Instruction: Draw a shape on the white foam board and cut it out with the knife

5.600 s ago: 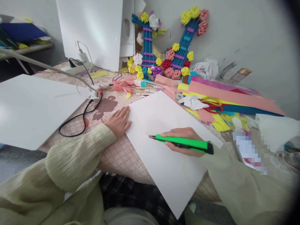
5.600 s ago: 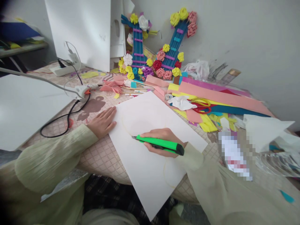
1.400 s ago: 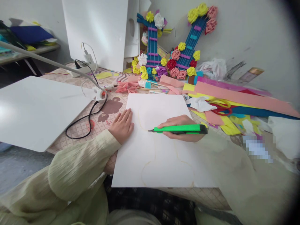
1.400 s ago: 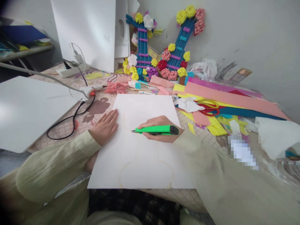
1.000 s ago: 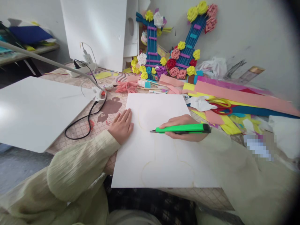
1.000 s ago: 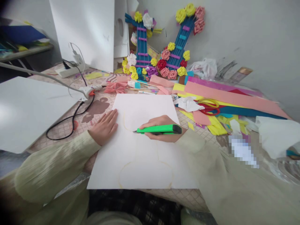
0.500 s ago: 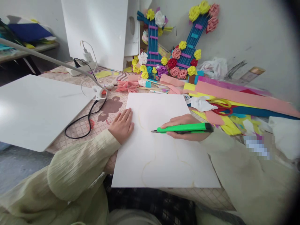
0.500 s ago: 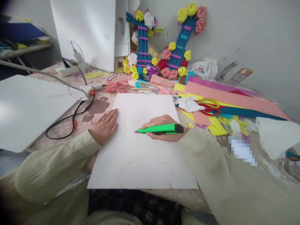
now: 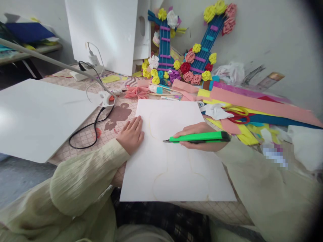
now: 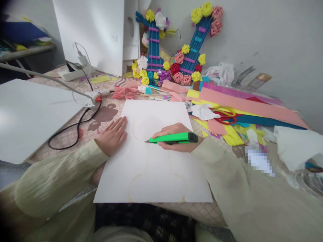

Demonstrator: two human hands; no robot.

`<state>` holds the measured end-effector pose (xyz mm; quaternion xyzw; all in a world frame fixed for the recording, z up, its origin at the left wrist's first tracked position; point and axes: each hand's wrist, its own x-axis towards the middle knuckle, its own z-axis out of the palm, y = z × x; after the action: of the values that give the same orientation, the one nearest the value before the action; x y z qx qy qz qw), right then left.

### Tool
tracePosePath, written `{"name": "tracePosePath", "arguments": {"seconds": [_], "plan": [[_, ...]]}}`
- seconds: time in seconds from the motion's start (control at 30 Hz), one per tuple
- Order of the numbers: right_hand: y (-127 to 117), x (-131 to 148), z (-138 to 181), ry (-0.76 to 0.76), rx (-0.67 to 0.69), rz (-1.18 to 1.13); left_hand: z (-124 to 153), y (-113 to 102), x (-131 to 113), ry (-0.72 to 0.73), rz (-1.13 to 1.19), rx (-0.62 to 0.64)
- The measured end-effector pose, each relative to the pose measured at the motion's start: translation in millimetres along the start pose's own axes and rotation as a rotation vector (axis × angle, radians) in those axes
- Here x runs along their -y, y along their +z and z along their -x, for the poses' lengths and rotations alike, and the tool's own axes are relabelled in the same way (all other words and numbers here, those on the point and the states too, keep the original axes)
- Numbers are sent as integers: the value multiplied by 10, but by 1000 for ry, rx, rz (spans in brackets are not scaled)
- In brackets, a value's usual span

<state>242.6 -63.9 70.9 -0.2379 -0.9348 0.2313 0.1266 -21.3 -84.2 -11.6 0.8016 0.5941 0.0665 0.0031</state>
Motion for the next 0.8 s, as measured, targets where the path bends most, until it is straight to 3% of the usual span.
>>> {"name": "tracePosePath", "arguments": {"seconds": [0.6,0.8], "plan": [[-100,56,-146,21,109,-61,3,16,3,2,7,-17],[-191,140,-340,183,210,-135,1,26,3,-5,-1,-14]]}}
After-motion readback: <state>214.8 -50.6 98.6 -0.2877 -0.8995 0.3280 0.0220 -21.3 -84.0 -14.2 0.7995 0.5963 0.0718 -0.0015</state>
